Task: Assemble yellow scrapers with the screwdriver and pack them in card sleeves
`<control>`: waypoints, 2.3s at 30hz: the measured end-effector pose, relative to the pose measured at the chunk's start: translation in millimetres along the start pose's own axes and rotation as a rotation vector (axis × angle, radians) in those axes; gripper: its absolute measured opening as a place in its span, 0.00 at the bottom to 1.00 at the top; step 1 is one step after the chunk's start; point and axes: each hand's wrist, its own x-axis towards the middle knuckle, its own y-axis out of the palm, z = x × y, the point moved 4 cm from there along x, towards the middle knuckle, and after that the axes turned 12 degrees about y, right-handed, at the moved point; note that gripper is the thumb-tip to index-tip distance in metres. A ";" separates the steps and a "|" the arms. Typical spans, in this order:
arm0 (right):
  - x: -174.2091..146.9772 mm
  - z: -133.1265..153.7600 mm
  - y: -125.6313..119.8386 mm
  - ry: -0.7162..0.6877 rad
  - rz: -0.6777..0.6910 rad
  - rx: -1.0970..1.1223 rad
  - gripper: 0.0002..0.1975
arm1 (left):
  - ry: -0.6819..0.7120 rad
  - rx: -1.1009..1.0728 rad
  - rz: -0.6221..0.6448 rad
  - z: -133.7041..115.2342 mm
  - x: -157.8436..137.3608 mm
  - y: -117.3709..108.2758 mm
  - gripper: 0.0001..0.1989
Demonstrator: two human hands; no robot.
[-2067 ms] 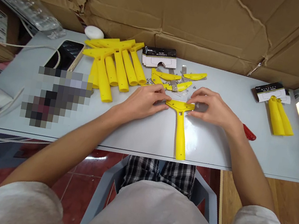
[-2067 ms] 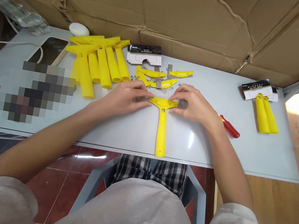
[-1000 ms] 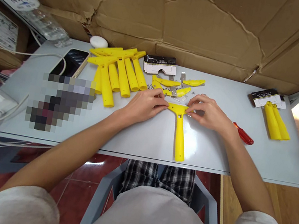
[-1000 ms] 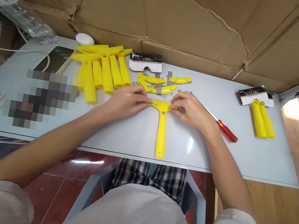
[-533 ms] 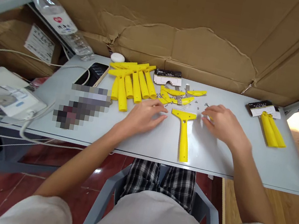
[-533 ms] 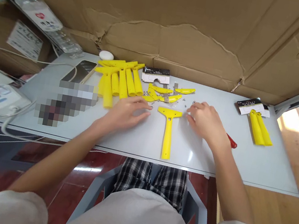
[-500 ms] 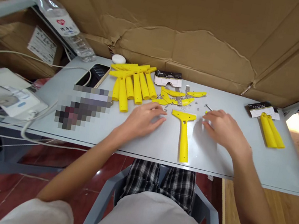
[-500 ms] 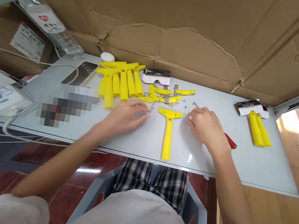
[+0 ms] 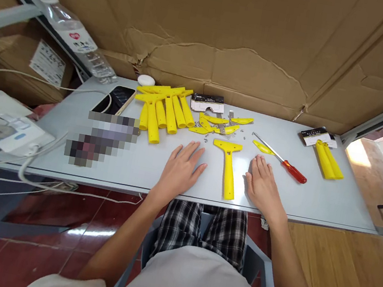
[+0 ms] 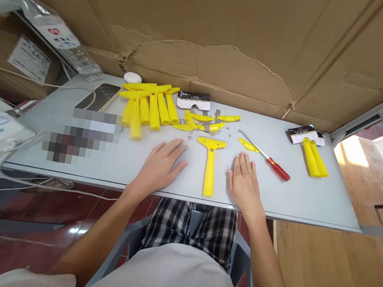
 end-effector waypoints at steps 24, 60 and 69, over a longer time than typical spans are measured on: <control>-3.9 0.2 6.7 0.021 -0.048 -0.003 0.33 | 0.023 0.060 0.015 -0.2 -2.0 4.9 0.31; 166.7 42.2 -41.4 -0.069 0.248 -0.059 0.21 | 0.007 0.087 0.018 -2.1 -2.3 2.0 0.30; 174.2 41.9 -28.1 -0.054 0.229 -0.051 0.15 | 0.033 0.079 0.034 -0.6 4.4 -8.5 0.27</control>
